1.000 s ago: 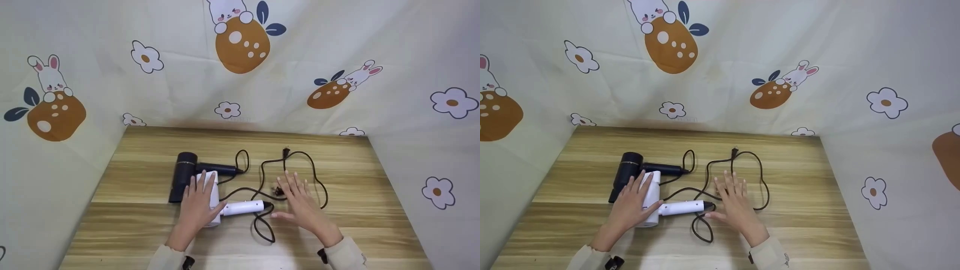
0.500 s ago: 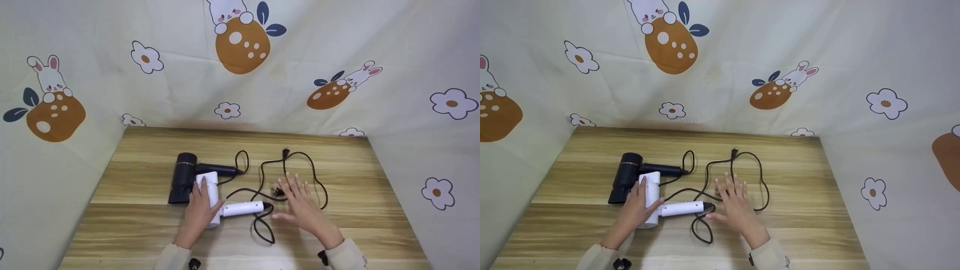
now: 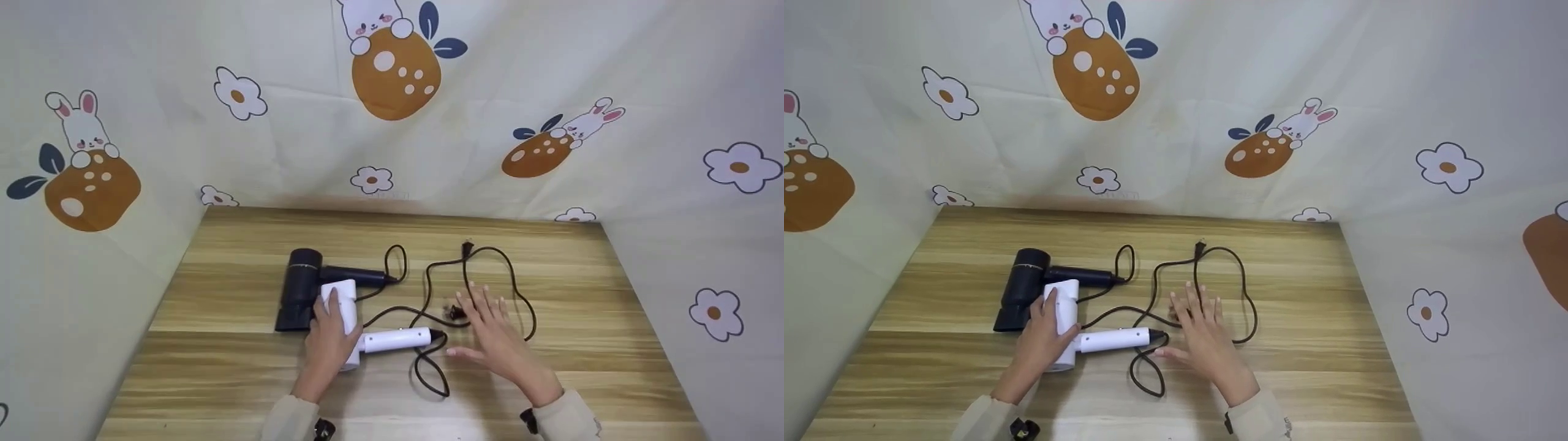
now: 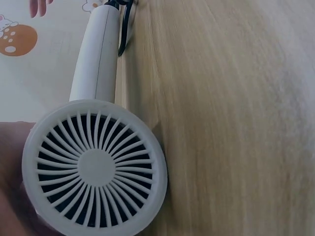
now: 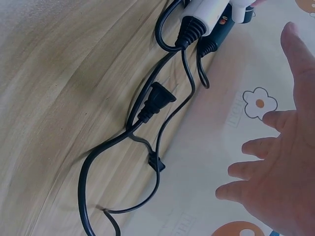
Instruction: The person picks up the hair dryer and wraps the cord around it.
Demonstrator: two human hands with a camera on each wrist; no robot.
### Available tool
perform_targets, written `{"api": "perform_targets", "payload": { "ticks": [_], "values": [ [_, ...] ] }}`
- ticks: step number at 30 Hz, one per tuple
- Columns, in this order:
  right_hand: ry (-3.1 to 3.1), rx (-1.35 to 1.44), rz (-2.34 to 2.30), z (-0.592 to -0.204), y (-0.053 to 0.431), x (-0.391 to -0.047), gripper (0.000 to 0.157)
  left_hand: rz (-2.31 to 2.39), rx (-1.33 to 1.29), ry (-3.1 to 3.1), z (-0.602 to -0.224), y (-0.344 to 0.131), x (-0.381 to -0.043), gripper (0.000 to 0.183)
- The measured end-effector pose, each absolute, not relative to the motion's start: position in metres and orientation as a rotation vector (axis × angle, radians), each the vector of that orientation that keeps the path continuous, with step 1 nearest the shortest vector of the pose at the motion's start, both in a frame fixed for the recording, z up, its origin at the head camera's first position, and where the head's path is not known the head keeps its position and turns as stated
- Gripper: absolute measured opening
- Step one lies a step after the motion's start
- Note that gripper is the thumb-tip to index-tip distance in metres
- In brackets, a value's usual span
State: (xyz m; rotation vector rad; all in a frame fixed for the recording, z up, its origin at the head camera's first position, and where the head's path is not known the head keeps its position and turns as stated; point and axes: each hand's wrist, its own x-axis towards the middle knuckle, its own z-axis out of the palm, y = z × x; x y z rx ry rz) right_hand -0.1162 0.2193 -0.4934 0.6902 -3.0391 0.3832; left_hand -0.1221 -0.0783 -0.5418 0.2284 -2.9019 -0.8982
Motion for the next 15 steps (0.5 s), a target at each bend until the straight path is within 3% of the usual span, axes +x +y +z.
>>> {"api": "perform_targets", "payload": {
  "ticks": [11, 15],
  "values": [
    [-3.044, 0.654, 0.437, -0.495, 0.227, -0.113, 0.097, -1.054, 0.219, -2.756, -0.528, -0.076, -0.12, 0.082],
    [-3.016, 0.623, 0.577, -0.495, 0.228, -0.113, 0.086, -1.171, 0.2, -2.638, -0.518, -0.074, -0.118, 0.081]
  ]
}}
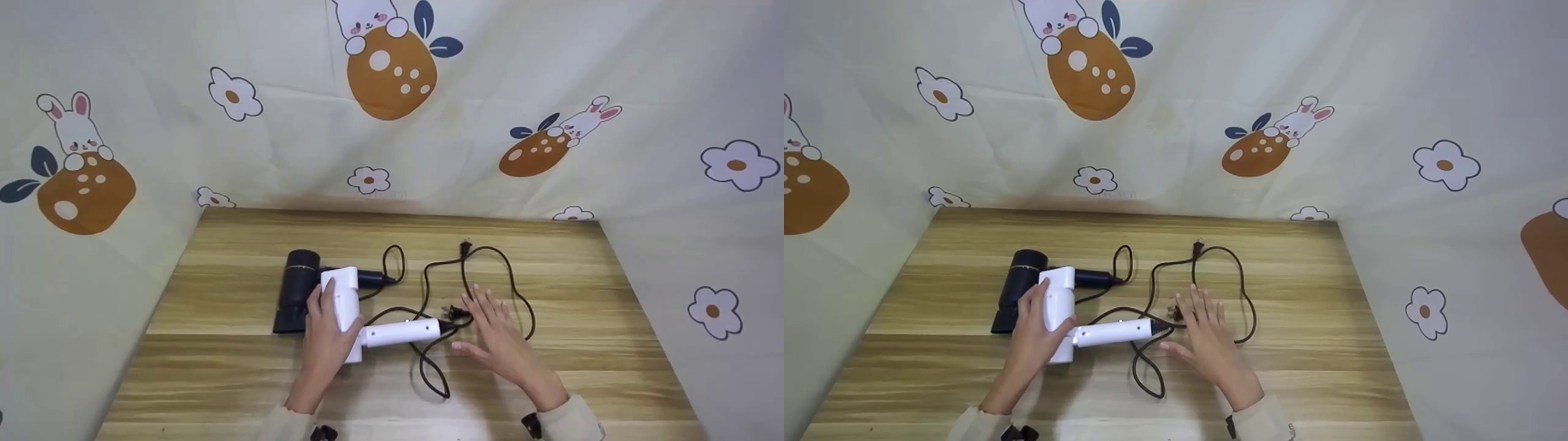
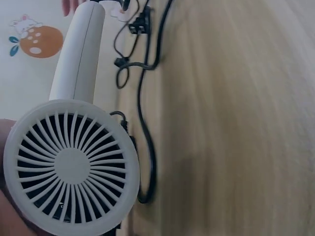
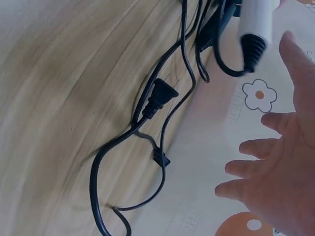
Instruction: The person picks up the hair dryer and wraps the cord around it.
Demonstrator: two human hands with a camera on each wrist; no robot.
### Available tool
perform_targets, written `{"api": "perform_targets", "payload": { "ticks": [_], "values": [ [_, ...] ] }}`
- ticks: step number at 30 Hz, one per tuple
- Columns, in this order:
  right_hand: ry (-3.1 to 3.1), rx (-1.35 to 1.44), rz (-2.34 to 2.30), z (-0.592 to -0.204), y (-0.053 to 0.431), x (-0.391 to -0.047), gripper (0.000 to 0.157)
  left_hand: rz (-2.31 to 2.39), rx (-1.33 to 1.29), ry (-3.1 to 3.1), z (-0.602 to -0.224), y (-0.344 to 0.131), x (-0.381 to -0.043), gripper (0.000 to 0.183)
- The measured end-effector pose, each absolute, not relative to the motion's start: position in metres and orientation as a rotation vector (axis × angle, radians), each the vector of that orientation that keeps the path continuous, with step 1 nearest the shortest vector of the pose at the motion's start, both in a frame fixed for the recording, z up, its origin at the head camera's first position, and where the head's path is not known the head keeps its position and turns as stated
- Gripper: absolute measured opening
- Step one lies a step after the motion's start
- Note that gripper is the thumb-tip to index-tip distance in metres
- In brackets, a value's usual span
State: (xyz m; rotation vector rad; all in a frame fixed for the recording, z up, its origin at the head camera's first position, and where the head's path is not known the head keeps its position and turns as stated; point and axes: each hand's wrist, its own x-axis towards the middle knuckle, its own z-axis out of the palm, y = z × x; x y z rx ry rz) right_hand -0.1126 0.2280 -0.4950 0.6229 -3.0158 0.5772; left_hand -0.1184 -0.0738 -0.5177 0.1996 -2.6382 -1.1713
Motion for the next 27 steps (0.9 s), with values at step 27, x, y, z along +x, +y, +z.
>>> {"api": "perform_targets", "payload": {
  "ticks": [27],
  "values": [
    [-2.077, 0.166, 2.212, -0.453, 0.185, -0.099, 0.034, -2.445, 0.362, -2.029, -0.454, -0.073, -0.096, 0.064]
  ]
}}
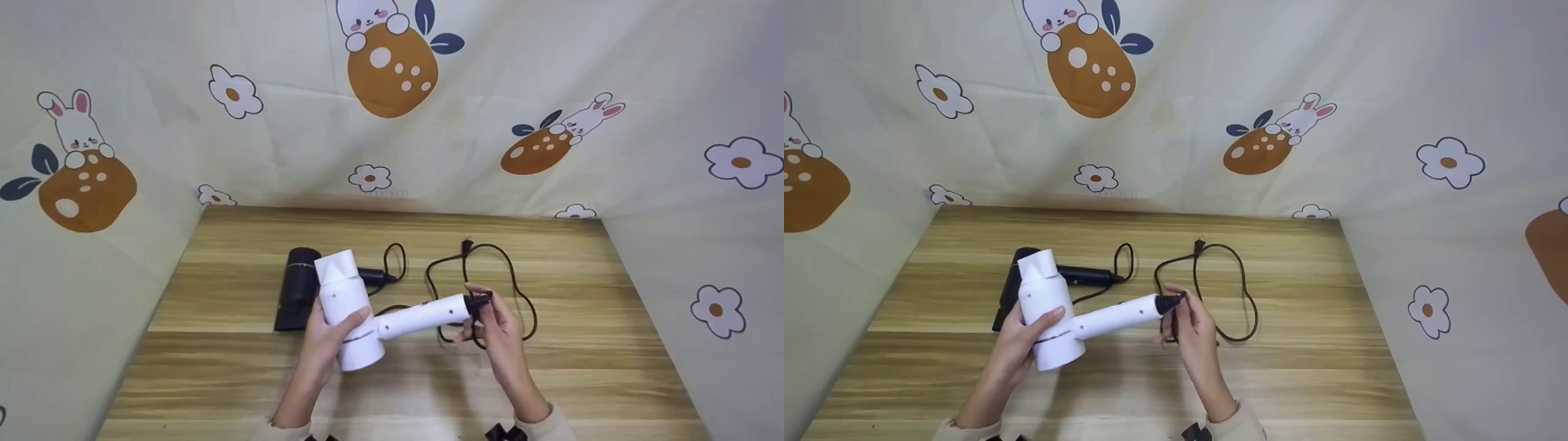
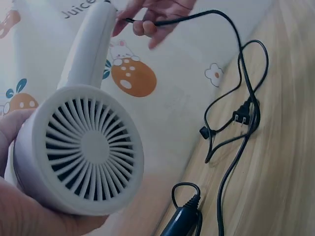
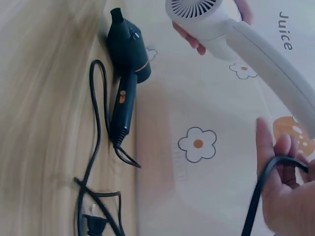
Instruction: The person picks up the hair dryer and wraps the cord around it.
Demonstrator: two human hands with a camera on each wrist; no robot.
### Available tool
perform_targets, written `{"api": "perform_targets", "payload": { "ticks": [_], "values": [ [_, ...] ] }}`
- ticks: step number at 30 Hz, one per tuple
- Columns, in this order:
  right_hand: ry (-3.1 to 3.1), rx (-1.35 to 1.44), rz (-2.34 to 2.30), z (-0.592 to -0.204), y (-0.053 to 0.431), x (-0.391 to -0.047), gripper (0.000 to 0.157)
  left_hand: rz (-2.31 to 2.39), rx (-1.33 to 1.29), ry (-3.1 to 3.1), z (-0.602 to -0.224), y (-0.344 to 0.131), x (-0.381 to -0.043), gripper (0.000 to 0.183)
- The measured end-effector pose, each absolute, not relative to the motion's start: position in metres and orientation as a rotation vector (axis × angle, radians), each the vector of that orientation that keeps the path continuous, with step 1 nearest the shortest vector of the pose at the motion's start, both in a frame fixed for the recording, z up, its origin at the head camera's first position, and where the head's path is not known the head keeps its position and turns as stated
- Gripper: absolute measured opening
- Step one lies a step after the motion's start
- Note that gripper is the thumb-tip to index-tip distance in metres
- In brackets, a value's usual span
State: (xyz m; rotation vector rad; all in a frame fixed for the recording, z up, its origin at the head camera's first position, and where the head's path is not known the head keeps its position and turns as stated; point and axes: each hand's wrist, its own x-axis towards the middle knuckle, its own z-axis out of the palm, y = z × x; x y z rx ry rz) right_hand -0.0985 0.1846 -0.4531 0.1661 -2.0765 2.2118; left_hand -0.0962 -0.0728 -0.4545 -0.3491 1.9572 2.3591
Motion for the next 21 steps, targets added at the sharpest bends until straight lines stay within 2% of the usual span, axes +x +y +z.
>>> {"api": "perform_targets", "payload": {
  "ticks": [5, 11, 16, 21],
  "values": [
    [-2.537, 0.135, 1.628, -0.451, 0.183, -0.101, 0.029, 2.464, -0.293, 1.647, -0.453, -0.078, -0.093, 0.043],
    [-2.837, 0.418, 0.75, -0.452, 0.171, -0.091, 0.013, 2.548, -0.298, 1.637, -0.453, -0.075, -0.093, 0.042],
    [-2.857, 0.622, 0.52, -0.445, 0.168, -0.085, 0.009, 2.561, -0.276, 1.83, -0.454, -0.074, -0.094, 0.052],
    [-2.849, 0.835, 0.516, -0.434, 0.179, -0.081, 0.011, 2.492, -0.241, 2.007, -0.454, -0.078, -0.094, 0.055]
  ]
}}
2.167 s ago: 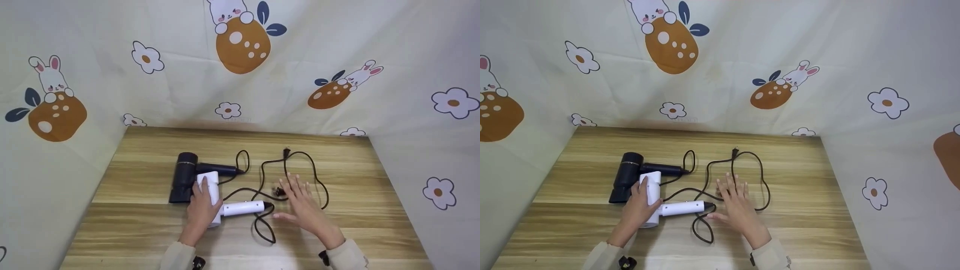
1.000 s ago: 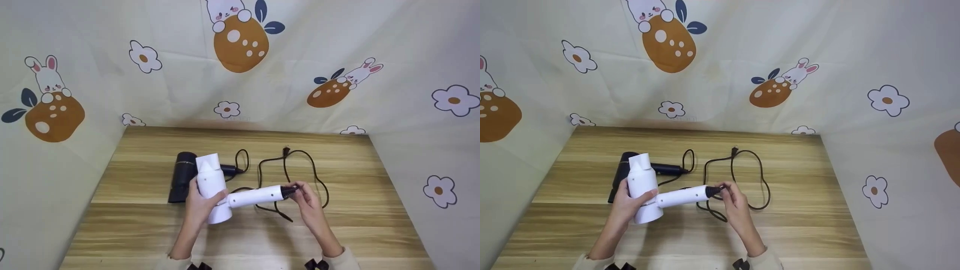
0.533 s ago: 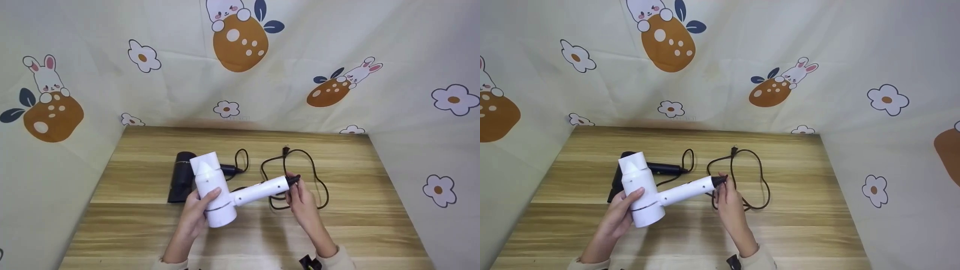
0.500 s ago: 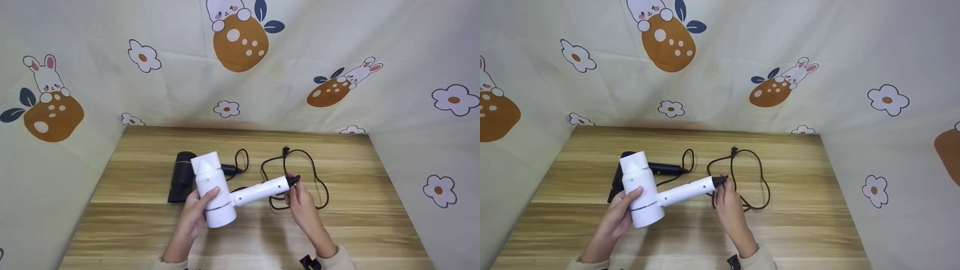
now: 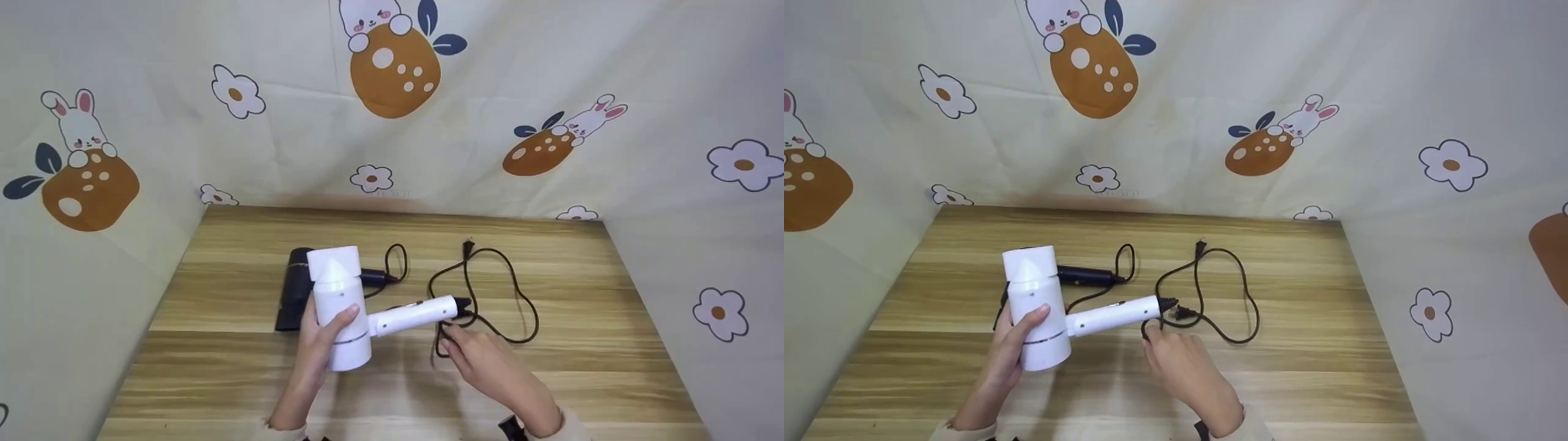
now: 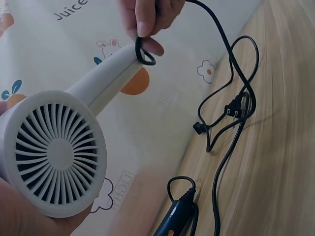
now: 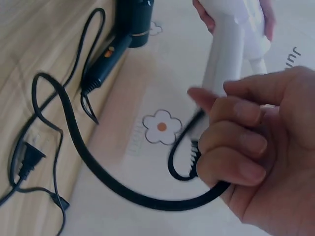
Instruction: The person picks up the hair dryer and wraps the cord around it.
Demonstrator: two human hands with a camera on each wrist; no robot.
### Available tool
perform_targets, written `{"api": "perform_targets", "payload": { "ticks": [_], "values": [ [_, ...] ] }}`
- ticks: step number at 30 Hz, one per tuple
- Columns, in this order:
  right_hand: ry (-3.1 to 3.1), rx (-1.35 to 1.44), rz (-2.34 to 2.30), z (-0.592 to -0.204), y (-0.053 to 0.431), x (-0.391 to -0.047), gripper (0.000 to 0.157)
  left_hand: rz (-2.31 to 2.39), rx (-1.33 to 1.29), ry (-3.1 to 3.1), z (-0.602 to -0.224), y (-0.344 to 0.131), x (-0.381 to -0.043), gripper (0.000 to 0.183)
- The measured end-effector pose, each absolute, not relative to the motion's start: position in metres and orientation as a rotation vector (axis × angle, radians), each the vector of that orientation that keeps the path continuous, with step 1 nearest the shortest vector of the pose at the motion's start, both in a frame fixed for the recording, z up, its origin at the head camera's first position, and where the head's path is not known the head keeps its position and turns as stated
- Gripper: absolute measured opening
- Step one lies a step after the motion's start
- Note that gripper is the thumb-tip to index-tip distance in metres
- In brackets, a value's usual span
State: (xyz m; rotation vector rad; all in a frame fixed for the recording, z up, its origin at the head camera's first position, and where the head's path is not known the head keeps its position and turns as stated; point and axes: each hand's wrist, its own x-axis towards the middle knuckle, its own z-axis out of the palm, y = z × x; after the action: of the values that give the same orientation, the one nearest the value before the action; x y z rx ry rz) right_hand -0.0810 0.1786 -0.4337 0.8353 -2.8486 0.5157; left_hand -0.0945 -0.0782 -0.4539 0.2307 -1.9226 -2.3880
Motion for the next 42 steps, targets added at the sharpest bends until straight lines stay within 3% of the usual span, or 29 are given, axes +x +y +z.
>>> {"api": "perform_targets", "payload": {
  "ticks": [9, 18, 25, 33, 42],
  "values": [
    [-2.559, 1.016, 0.884, -0.415, 0.197, -0.088, 0.005, -2.435, 0.036, -2.024, -0.449, -0.09, -0.088, 0.054],
    [-2.5, 0.878, 1.574, -0.416, 0.21, -0.097, 0.009, -2.662, -0.106, -1.883, -0.453, -0.094, -0.082, 0.039],
    [-2.409, 0.716, 1.808, -0.429, 0.208, -0.102, 0.015, -2.749, -0.173, -1.755, -0.457, -0.095, -0.081, 0.029],
    [-2.603, 0.655, 1.529, -0.441, 0.194, -0.097, 0.015, -2.768, -0.176, -1.641, -0.459, -0.094, -0.081, 0.028],
    [-2.876, 0.459, 1.147, -0.443, 0.184, -0.088, 0.02, -2.608, 0.039, -1.674, -0.454, -0.089, -0.082, 0.032]
  ]
}}
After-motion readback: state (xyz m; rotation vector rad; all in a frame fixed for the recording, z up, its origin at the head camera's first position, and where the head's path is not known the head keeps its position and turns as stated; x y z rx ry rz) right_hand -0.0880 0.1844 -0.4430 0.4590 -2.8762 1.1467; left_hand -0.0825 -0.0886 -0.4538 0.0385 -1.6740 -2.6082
